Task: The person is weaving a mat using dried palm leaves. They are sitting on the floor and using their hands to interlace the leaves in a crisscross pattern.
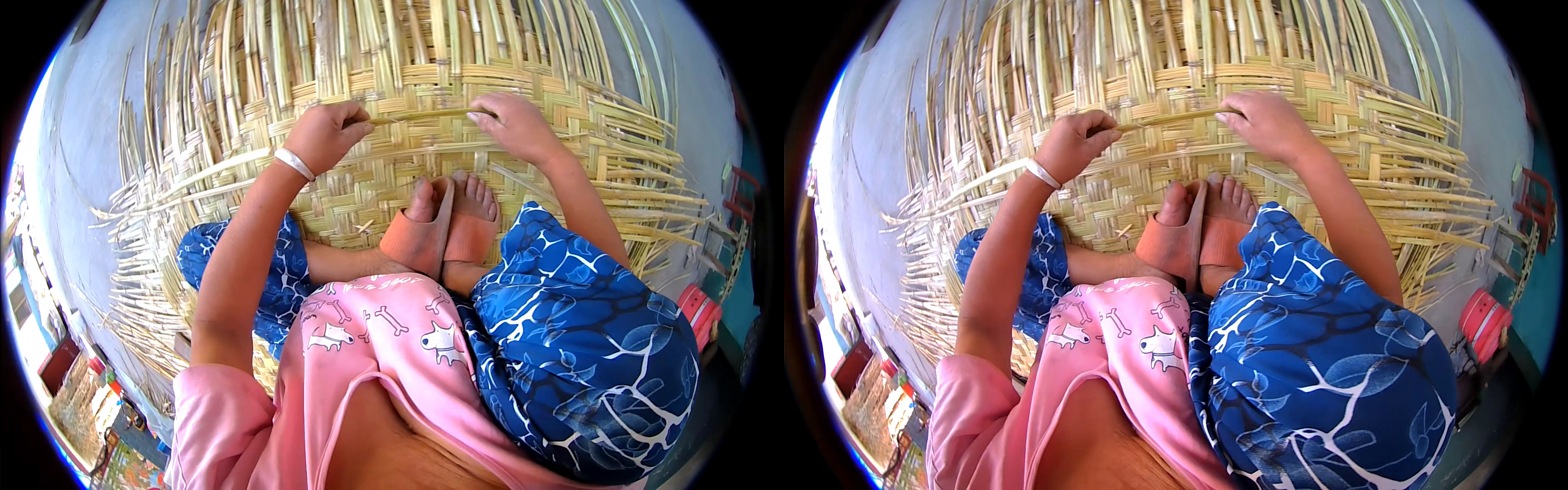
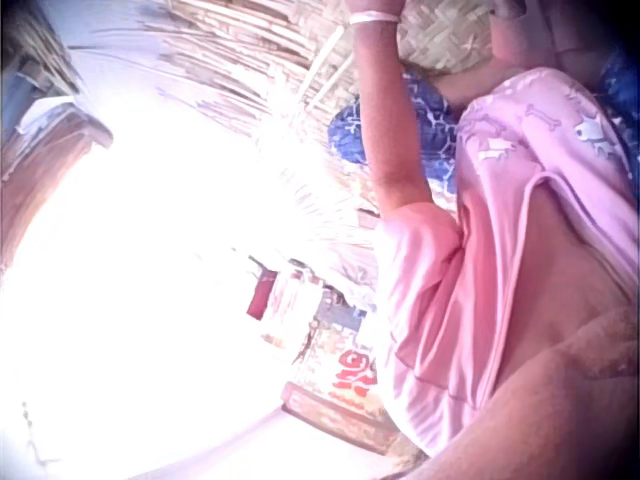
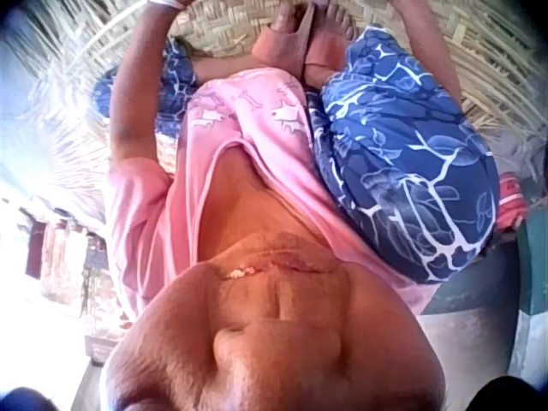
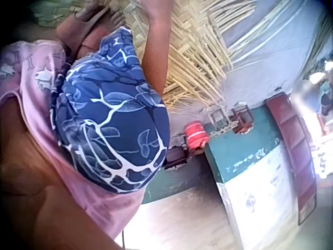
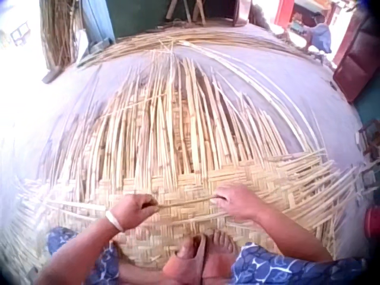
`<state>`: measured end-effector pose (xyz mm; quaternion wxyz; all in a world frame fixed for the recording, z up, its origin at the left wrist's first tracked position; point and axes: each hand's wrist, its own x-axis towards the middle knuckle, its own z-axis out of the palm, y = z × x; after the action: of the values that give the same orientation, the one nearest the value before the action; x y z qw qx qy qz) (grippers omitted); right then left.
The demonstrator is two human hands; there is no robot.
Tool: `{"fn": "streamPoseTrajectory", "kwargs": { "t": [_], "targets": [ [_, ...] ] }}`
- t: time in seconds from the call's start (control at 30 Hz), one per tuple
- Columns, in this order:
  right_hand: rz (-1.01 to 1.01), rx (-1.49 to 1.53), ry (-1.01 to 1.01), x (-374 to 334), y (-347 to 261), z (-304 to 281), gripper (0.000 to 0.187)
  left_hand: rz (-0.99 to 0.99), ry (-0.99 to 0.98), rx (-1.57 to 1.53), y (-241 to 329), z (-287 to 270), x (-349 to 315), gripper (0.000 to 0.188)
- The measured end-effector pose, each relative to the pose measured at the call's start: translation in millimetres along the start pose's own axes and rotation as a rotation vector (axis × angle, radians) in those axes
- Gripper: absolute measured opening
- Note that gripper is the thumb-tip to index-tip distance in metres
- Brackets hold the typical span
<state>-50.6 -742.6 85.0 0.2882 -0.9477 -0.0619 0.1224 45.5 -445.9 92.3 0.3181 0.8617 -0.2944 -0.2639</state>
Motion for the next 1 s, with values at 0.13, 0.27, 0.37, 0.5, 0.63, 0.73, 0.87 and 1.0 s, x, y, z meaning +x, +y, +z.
{"fn": "streamPoseTrajectory", "kwargs": {
  "t": [0.13, 0.27, 0.37, 0.5, 0.63, 0.73, 0.87, 1.0],
  "targets": [
    [0.145, 0.249, -0.115, 2, 0, -14, 0.032, -0.047, -0.049, 0.045, -4, -35, 1, 0.022],
    [0.240, 0.311, -0.191, 6, 24, -22, 0.036, -0.088, -0.087, 0.096, -32, -70, -3, 0.026],
    [0.234, 0.205, -0.164, 10, 37, -24, 0.036, -0.147, -0.160, 0.057, -54, -86, -5, 0.027],
    [0.287, 0.212, -0.156, 18, 33, -25, 0.035, -0.246, -0.213, 0.041, -60, -97, -10, 0.028],
    [0.282, 0.280, -0.212, 21, 32, -16, 0.032, -0.143, -0.056, 0.501, -55, -99, -8, 0.030],
    [0.325, 0.287, -0.219, 20, 28, -12, 0.032, -0.212, -0.007, 0.595, -34, -95, -1, 0.029],
    [0.336, 0.310, -0.247, 19, 29, -20, 0.032, -0.174, -0.227, 0.336, -57, -93, 8, 0.029],
    [0.324, 0.328, -0.264, 17, 32, -20, 0.033, -0.138, -0.237, 0.242, -74, -81, 3, 0.031]
  ]
}}
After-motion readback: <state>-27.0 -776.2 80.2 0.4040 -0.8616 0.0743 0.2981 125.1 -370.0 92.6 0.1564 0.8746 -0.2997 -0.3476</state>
